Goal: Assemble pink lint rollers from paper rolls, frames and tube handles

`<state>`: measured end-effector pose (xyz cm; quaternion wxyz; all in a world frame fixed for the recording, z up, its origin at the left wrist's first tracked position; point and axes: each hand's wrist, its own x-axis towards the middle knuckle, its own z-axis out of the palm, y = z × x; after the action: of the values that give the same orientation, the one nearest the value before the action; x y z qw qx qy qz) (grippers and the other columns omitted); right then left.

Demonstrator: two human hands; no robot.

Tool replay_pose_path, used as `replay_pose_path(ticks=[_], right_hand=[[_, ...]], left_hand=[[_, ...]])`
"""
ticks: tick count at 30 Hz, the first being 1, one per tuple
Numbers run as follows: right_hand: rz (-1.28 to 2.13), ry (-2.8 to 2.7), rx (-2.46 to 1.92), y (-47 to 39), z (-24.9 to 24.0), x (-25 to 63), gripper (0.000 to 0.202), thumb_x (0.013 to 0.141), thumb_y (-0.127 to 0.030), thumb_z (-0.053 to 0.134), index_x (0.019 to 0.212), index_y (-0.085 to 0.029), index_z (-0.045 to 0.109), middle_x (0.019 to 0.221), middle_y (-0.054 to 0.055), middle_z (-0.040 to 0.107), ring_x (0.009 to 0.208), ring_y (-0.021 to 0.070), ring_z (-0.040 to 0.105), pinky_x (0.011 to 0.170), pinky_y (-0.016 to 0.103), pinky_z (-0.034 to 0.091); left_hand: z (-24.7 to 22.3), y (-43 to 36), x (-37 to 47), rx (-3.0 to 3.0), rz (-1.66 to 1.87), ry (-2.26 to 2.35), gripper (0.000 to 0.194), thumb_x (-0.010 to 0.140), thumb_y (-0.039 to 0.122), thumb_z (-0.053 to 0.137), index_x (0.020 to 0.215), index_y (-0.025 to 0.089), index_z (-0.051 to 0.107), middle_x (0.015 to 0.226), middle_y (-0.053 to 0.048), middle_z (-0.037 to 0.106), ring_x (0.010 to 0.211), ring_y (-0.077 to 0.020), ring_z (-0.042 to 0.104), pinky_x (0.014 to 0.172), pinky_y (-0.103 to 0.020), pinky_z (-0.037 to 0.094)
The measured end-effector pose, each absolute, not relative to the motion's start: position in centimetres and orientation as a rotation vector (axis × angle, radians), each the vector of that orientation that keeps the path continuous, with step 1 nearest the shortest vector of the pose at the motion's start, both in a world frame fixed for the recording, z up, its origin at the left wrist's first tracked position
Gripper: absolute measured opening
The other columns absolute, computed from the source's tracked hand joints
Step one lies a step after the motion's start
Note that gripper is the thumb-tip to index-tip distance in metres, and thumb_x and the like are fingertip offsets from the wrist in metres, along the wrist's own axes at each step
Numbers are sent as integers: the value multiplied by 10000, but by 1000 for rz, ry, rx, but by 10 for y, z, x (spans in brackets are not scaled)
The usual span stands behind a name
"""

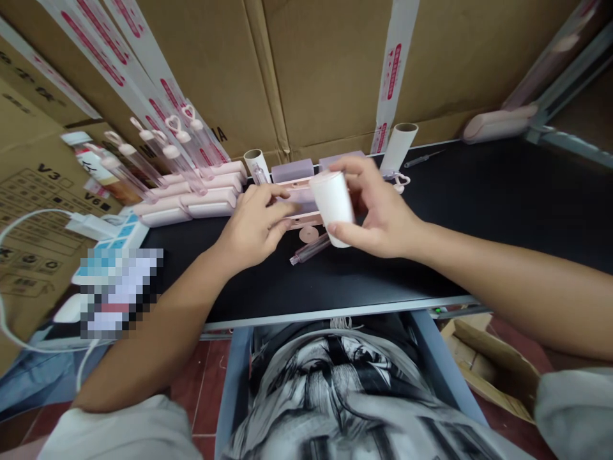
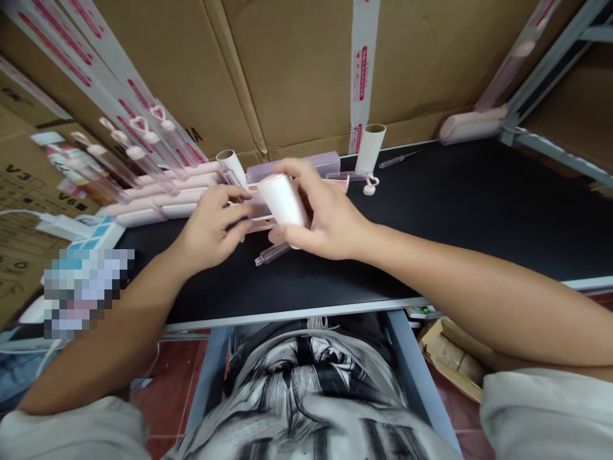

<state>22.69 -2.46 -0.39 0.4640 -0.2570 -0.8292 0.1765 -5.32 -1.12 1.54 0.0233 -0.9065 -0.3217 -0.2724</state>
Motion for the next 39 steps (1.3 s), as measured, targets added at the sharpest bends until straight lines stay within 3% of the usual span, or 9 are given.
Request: replay_pose_path(ticks=[3, 6, 9, 13, 18, 22, 32, 36, 39], right_hand=[[629, -1884, -755, -23, -5, 228, 763, 907, -606, 794, 1506, -308, 428, 1183, 80, 729, 880, 264, 709, 744, 425, 617], [734, -1808, -784, -21, -6, 224, 755, 878, -671, 809, 1436, -316, 444, 1080, 56, 712, 843, 254, 675, 707, 411, 598], [790, -1769, -783, -21, -5, 220, 738, 873, -695, 797, 1401, -314, 450, 1037, 42, 695, 837, 248, 662, 704, 408, 591], [804, -1756, -792, -21, -5, 220, 731, 872, -690, 793, 1396, -308, 457, 1021, 35, 685, 830, 247, 662, 698, 408, 583], [770, -1743, -790, -19, -6, 222, 706, 885, -664, 794, 1395, -305, 464, 1050, 42, 694, 838, 247, 669, 708, 415, 586], [762, -1693, -798, -18, -5, 221, 728, 874, -673, 818, 1396, -303, 471, 1070, 57, 702, 842, 250, 686, 693, 414, 606], [777, -1672, -770, -16, -10, 219, 774, 888, -661, 808, 1469, -326, 421, 1167, 70, 702, 979, 277, 710, 773, 429, 648], [918, -1539, -772, -10, -12, 217, 657, 876, -533, 831, 1362, -322, 443, 1196, 53, 672, 848, 224, 712, 684, 409, 665], [1113, -1386, -794, -8, -10, 216, 512, 901, -460, 795, 1227, -310, 430, 1115, 16, 681, 742, 177, 710, 669, 405, 687]], left_hand=[[13, -12, -49, -2806, -449, -958, 305, 1017, 249, 651, 1240, 299, 854, 1611, -163, 599, 1469, -456, 516, 1140, -713, 421], [12, -12, -43, -2842, -292, -892, 307, 1018, 248, 651, 1235, 324, 853, 1684, -137, 548, 1560, -471, 427, 1205, -770, 318], [14, -12, -43, -2862, -236, -836, 207, 1015, 293, 687, 1082, 298, 883, 1637, -105, 610, 1581, -458, 405, 1251, -770, 238], [20, -13, -46, -2926, -196, -800, 179, 1000, 332, 725, 913, 258, 863, 1432, -85, 767, 1488, -441, 513, 1217, -745, 265], [18, -15, -37, -2999, -172, -767, 364, 1018, 160, 570, 1278, 292, 788, 1520, -69, 732, 1545, -377, 515, 1285, -763, 195], [19, -17, -34, -3018, -72, -801, 375, 1033, 156, 534, 1292, 292, 768, 1468, -59, 763, 1575, -358, 499, 1330, -801, 59], [20, -13, -48, -2964, -87, -779, 225, 1038, 271, 606, 1161, 228, 790, 1242, -110, 827, 1368, -390, 633, 1289, -810, 182], [24, -11, -50, -2899, -436, -882, 163, 970, 341, 670, 971, 216, 774, 963, -67, 811, 1014, -303, 739, 1162, -627, 461], [23, -12, -52, -2810, -963, -1041, 218, 948, 383, 717, 1081, 223, 780, 995, -55, 813, 914, -247, 742, 994, -463, 572]])
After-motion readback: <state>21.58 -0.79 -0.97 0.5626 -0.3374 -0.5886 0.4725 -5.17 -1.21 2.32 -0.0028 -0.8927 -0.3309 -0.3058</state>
